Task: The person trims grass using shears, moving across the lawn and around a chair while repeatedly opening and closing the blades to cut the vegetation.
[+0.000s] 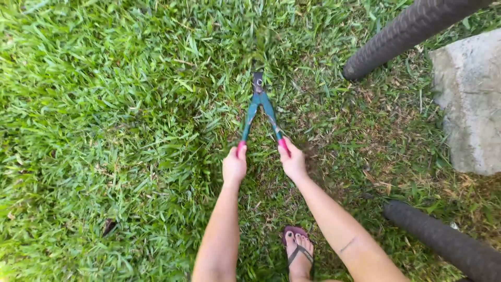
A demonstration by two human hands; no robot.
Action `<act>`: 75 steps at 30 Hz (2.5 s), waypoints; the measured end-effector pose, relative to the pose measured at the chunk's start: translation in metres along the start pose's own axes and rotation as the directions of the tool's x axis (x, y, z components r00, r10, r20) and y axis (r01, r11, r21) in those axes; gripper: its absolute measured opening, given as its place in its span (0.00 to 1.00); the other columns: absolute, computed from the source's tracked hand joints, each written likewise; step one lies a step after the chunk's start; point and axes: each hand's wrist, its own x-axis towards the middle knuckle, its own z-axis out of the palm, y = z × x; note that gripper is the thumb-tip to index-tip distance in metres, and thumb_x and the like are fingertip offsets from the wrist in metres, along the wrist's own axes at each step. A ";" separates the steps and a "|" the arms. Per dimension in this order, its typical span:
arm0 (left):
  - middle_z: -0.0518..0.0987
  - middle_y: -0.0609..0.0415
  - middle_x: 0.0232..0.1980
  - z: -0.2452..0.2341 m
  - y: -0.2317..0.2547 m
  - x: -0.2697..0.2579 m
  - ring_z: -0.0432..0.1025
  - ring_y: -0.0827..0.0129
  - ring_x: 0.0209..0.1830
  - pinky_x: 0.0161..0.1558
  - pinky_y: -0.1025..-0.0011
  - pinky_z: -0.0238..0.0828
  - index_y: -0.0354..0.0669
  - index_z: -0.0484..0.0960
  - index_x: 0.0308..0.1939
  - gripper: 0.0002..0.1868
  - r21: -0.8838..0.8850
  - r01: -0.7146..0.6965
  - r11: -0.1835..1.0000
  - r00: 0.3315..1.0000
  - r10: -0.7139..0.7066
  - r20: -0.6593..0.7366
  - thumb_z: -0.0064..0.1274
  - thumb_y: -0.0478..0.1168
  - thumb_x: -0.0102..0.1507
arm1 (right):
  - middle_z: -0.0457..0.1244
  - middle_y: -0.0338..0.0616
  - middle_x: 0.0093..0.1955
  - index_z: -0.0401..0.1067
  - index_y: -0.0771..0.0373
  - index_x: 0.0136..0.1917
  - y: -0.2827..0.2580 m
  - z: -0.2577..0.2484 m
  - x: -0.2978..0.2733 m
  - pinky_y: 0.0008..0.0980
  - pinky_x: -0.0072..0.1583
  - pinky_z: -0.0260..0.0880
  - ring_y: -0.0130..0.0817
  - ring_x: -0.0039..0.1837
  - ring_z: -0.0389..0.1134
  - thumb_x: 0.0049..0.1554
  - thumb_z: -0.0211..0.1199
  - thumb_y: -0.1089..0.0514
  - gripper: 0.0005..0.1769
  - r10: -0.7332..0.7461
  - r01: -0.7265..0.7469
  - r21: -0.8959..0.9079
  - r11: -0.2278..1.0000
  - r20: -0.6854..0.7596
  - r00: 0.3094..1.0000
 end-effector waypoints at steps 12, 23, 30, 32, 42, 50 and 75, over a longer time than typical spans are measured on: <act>0.80 0.46 0.27 -0.078 -0.091 -0.030 0.74 0.61 0.26 0.33 0.62 0.70 0.44 0.84 0.48 0.24 0.157 -0.262 0.952 0.964 0.266 -0.001 0.49 0.59 0.65 | 0.62 0.33 0.30 0.69 0.56 0.72 0.000 -0.127 -0.022 0.23 0.31 0.58 0.20 0.28 0.57 0.60 0.61 0.60 0.26 0.006 0.052 -0.215 0.975 0.258 0.966; 0.80 0.46 0.30 -0.099 -0.049 0.087 0.73 0.59 0.29 0.37 0.60 0.70 0.40 0.84 0.43 0.28 0.197 -0.357 0.913 0.924 0.376 -0.068 0.48 0.62 0.66 | 0.60 0.32 0.30 0.71 0.56 0.71 -0.010 -0.064 0.087 0.23 0.30 0.50 0.19 0.28 0.53 0.62 0.61 0.59 0.24 -0.080 0.086 -0.013 0.996 0.261 0.962; 0.82 0.47 0.34 -0.037 -0.048 0.070 0.76 0.60 0.32 0.39 0.59 0.72 0.41 0.83 0.45 0.27 0.117 -0.267 0.957 0.945 0.284 -0.164 0.45 0.62 0.69 | 0.60 0.31 0.35 0.68 0.56 0.73 0.005 0.010 0.045 0.21 0.34 0.56 0.18 0.34 0.57 0.63 0.60 0.57 0.24 -0.126 0.123 0.039 0.992 0.094 0.988; 0.82 0.45 0.34 -0.020 -0.048 0.067 0.76 0.58 0.31 0.38 0.58 0.72 0.41 0.83 0.45 0.27 0.103 -0.260 0.960 0.942 0.276 -0.189 0.44 0.62 0.69 | 0.61 0.32 0.35 0.67 0.55 0.73 -0.021 0.027 0.021 0.22 0.33 0.56 0.20 0.33 0.57 0.63 0.59 0.56 0.25 -0.058 0.057 0.010 0.998 0.078 0.995; 0.68 0.60 0.22 0.038 -0.107 -0.003 0.62 0.75 0.15 0.17 0.69 0.57 0.41 0.76 0.38 0.20 -0.492 -0.261 0.831 0.963 0.194 -0.185 0.46 0.55 0.71 | 0.70 0.41 0.41 0.61 0.54 0.76 -0.039 -0.011 -0.030 0.30 0.39 0.70 0.26 0.34 0.68 0.61 0.60 0.53 0.30 -0.214 0.340 -0.442 0.830 0.310 0.926; 0.67 0.63 0.22 0.097 -0.122 -0.084 0.60 0.79 0.14 0.15 0.74 0.54 0.48 0.74 0.47 0.14 -0.704 -0.197 0.682 0.975 0.061 -0.214 0.43 0.52 0.70 | 0.71 0.45 0.39 0.69 0.52 0.72 -0.020 -0.052 -0.089 0.31 0.40 0.71 0.27 0.34 0.68 0.59 0.63 0.54 0.27 -0.390 0.524 -0.374 0.765 0.379 0.839; 0.63 0.60 0.17 0.061 -0.195 -0.147 0.55 0.77 0.09 0.11 0.76 0.48 0.49 0.64 0.38 0.19 -0.944 -0.221 0.246 0.899 -0.324 -0.295 0.34 0.58 0.69 | 0.66 0.50 0.30 0.64 0.40 0.72 -0.067 0.078 -0.132 0.44 0.35 0.70 0.44 0.31 0.69 0.63 0.57 0.47 0.24 -0.326 0.889 -0.332 0.314 0.842 0.430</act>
